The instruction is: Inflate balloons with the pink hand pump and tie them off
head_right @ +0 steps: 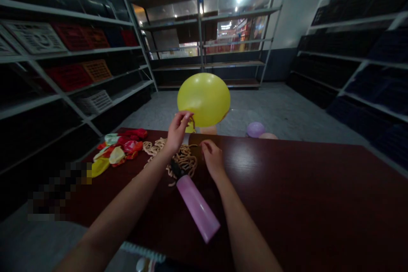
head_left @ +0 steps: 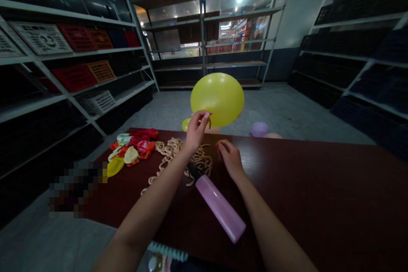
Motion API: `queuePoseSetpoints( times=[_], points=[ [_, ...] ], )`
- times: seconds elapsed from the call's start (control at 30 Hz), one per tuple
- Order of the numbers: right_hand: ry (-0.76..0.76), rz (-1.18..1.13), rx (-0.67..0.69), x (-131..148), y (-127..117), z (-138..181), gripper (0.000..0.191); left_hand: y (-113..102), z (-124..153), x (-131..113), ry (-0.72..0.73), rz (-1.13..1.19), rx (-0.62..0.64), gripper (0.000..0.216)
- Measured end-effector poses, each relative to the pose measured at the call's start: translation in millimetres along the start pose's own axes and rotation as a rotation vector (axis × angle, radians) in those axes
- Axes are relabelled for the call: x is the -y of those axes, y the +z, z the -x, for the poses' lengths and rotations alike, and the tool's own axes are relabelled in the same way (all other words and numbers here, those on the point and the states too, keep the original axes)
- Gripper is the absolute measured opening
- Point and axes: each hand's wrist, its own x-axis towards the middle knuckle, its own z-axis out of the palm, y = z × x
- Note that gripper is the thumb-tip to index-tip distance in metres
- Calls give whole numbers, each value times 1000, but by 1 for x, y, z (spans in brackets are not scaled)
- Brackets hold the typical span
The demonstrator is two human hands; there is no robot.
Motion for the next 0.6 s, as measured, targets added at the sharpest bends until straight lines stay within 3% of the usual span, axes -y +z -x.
queuePoseSetpoints(
  times=[0.13, 0.23, 0.37, 0.6],
  points=[
    [46, 12, -35, -12, -6, -4, 29, 17, -43, 41, -56, -133, 202, 44],
    [54, 20, -60, -19, -9, -7, 28, 19, -48, 58, -197, -186, 266, 53],
    [53, 28, -54, -24, -13, -9, 30, -2, -24, 50, -345, -264, 248, 45],
    [57, 63, 0, -20, -18, -4, 28, -75, 42, 13, -453, -400, 54, 23]
  ],
)
